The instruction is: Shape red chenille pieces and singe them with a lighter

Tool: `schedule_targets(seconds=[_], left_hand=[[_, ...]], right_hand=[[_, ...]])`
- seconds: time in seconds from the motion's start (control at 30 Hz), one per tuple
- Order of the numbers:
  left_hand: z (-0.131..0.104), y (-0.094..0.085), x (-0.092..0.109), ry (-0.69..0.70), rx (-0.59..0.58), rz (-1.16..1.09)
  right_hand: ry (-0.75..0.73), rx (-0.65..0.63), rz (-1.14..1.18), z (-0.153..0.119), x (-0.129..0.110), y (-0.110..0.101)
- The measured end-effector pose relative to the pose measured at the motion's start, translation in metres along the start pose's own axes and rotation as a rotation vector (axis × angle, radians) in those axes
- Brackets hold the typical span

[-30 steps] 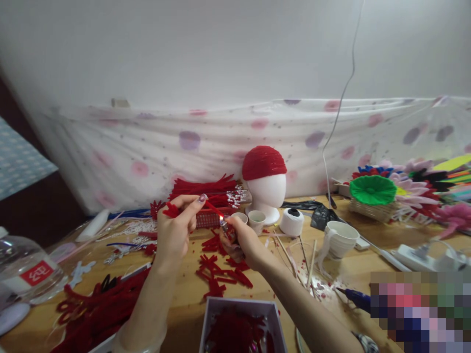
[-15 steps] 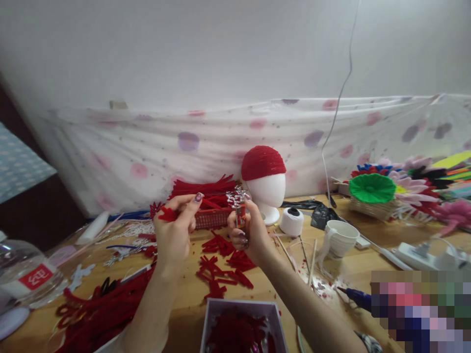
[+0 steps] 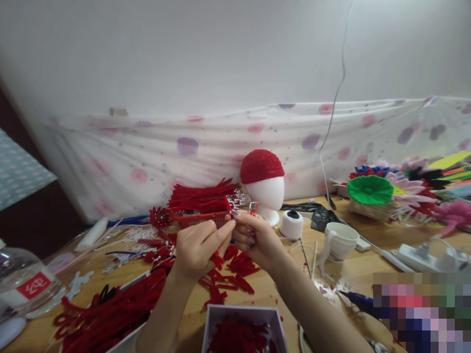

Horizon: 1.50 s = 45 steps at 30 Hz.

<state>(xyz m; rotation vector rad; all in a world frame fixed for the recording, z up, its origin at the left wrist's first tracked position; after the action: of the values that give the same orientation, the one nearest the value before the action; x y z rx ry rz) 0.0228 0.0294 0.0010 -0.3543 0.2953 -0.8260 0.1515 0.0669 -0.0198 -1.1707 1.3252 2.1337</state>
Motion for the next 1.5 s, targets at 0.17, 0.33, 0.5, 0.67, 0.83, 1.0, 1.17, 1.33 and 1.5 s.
schedule_targets(seconds=[0.17,0.33,0.5,0.67,0.83,1.0,1.17,1.33,1.5], left_hand=[[0.001,-0.003,-0.018,-0.659,0.104,-0.399],[-0.002,0.014,-0.029,-1.007,-0.060,-1.004],[-0.002,0.012,-0.034,-1.071,0.072,-1.099],[0.001,-0.001,-0.041,-1.141,0.328,-1.159],[0.001,-0.002,-0.035,-1.187,0.283,-1.222],[0.002,0.000,-0.028,-1.176,0.261,-1.207],[0.002,0.001,-0.028,-1.167,0.269,-1.193],[0.001,0.001,-0.030,-1.170,0.280,-1.183],[0.002,0.001,-0.030,-1.168,0.262,-1.185]], right_hand=[[-0.137,0.002,-0.243,0.003,0.000,-0.004],[-0.196,-0.031,-0.482,0.001,0.001,0.002],[-0.162,-0.077,-0.547,0.000,0.006,0.003],[-0.004,-0.168,-0.456,0.004,0.021,0.003],[0.203,-0.088,-0.197,0.013,0.035,-0.003],[0.314,0.022,-0.145,0.014,0.043,-0.006],[0.384,0.050,-0.144,0.012,0.048,0.001],[0.400,-0.014,-0.182,0.009,0.049,0.010],[0.391,-0.017,-0.184,0.007,0.046,0.011]])
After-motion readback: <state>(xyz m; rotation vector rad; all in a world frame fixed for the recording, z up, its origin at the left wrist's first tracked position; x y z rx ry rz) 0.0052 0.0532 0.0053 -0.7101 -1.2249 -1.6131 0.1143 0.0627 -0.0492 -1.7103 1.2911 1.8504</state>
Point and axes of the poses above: each hand's wrist, its own z-axis towards the middle knuckle, its own y-axis out of the palm, x = y × z, the point moved 4 cm from there along z, towards the middle knuckle, and after that the axes turned 6 degrees about -x, right-handed, at the moved point
